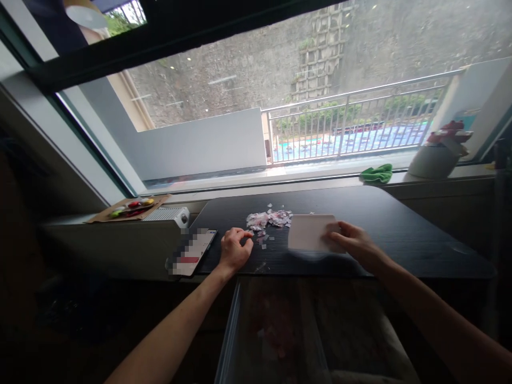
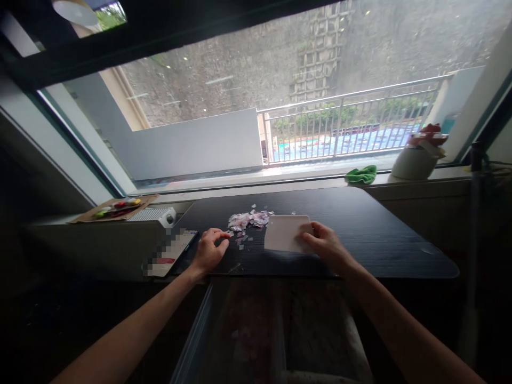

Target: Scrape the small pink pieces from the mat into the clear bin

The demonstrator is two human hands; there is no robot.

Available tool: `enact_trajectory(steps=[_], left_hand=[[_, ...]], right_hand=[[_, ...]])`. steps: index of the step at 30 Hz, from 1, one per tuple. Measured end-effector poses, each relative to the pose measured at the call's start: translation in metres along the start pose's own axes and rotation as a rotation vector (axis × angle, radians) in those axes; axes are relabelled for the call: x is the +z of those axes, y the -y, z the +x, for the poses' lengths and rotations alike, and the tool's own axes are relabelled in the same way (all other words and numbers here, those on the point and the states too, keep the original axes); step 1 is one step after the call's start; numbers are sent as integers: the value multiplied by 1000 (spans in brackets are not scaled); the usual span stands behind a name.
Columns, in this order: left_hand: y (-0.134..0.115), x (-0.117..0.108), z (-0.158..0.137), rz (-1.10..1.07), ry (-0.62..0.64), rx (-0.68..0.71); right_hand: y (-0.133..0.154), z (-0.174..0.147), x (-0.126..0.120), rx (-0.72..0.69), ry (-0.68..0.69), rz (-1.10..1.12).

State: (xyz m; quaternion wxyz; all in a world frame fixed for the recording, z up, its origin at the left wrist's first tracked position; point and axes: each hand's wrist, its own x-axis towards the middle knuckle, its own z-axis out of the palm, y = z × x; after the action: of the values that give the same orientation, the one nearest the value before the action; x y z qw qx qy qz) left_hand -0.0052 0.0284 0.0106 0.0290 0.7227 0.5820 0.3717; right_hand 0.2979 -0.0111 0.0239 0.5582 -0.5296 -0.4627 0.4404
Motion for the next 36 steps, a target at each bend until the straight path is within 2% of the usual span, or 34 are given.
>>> enact_trajectory(steps=[2,5,8,15,19,21,25,31,36], left_hand=[[2,-5,0,47,17,9],[4,-6,-6,106,35,19],[5,-1,-14,142,11,39],[1,2,-19,173,-20,93],[-1,1,-19,181,-16,99],[-1,1,-19,184,-17,99],[-3,0,-20,182,-6,102],[-2,1,-20,174,-13,102],[-1,2,-20,178,-6,101]], right_hand=[[-6,15,23,-47,-9,-58],[-11,27,41,-92,-121,-199],[-12,25,44,-125,-150,-303],[-12,19,42,-35,76,-111],[-12,27,47,-80,-61,-184],[-12,27,49,-88,-72,-233],[-10,21,51,-56,83,-178],[-9,28,62,-60,69,-148],[-6,31,59,-23,243,-189]])
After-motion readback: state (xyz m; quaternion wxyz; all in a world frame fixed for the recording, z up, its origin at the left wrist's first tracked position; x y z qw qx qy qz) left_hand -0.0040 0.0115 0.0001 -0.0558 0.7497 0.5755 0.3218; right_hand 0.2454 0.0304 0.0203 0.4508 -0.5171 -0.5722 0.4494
